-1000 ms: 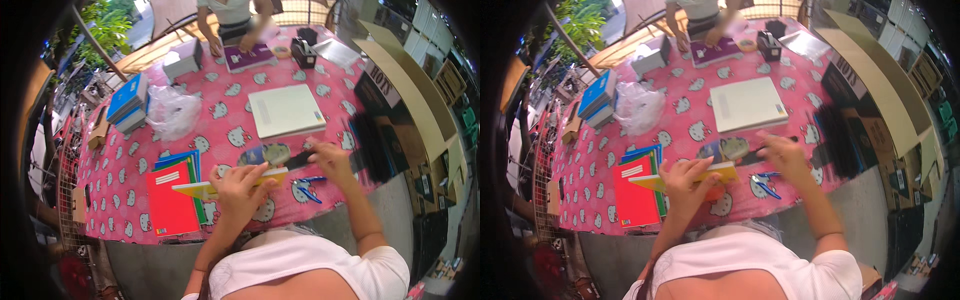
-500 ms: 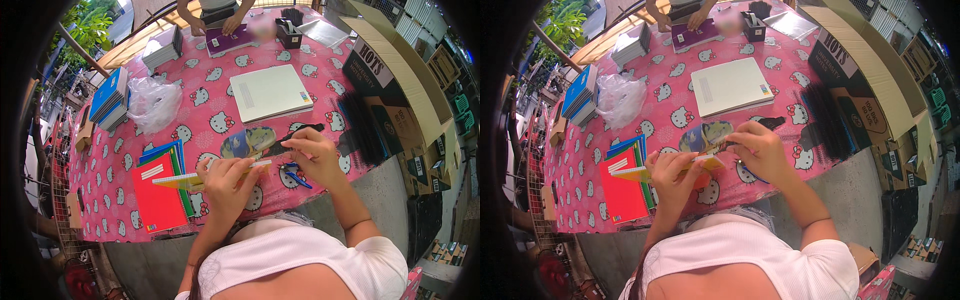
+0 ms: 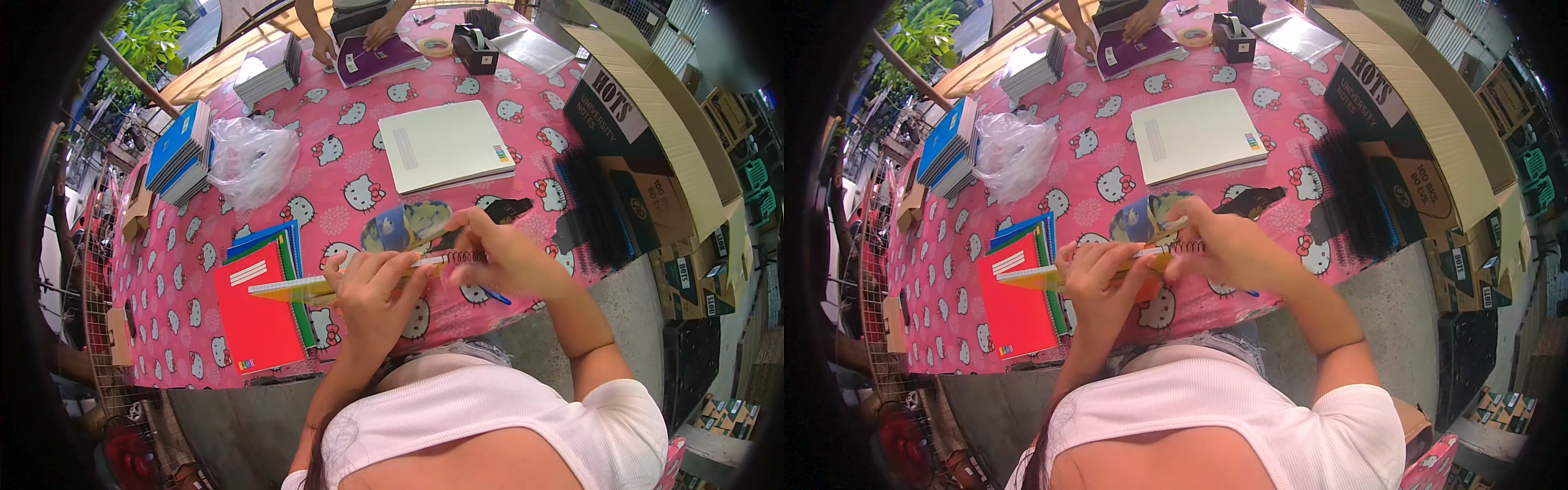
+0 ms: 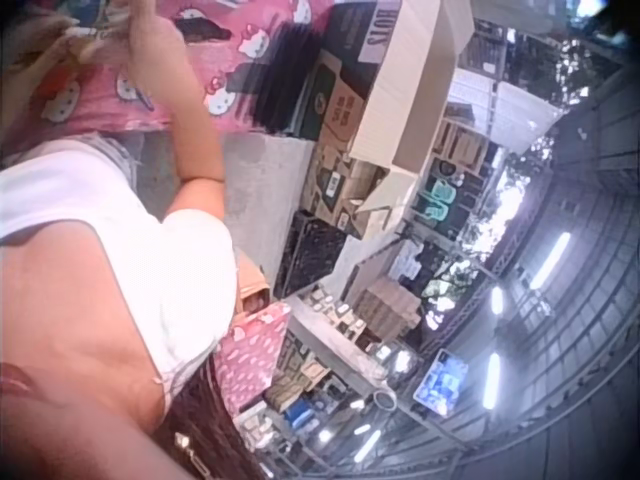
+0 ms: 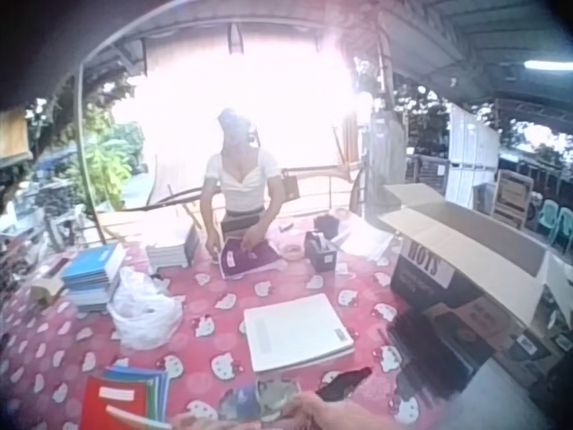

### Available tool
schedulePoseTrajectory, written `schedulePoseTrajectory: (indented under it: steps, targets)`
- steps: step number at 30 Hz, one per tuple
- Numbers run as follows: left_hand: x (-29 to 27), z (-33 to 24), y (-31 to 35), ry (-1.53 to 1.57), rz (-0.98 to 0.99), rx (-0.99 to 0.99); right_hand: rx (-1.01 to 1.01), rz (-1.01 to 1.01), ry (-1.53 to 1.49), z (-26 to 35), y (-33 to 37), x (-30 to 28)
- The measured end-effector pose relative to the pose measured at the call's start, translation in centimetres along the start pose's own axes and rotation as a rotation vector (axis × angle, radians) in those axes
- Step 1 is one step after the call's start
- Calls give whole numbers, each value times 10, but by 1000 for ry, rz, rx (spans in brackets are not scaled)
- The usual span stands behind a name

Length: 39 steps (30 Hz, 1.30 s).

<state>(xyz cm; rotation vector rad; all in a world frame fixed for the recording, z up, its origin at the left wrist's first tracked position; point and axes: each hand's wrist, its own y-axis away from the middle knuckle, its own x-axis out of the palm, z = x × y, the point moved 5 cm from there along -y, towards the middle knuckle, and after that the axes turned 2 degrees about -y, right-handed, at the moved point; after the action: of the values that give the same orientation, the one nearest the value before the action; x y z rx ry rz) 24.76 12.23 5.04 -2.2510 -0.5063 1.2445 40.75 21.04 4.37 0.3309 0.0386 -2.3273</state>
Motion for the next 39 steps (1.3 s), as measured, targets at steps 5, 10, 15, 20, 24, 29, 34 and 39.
schedulePoseTrajectory:
  steps: [5,10,15,20,24,29,34,39]
  targets:
    - [1,4,2,5,13,-6,-507,-206,615,11,8,12]
    - [-1,2,2,9,-24,-50,-551,-268,643,20,6,18]
    - [-2,0,2,12,-10,-49,-509,-320,720,24,8,20]
    - [-6,-2,9,25,0,-32,-484,-240,778,25,6,32]
    - [-11,-2,16,45,31,13,-337,347,835,18,-42,13]
    - [-23,10,11,-146,39,-61,-293,386,1254,-105,-118,31]
    - [-24,15,17,-37,-8,-137,-153,101,1121,-130,-108,34]
    - [-20,15,12,-114,-94,-39,-440,-260,-124,-76,-57,-34]
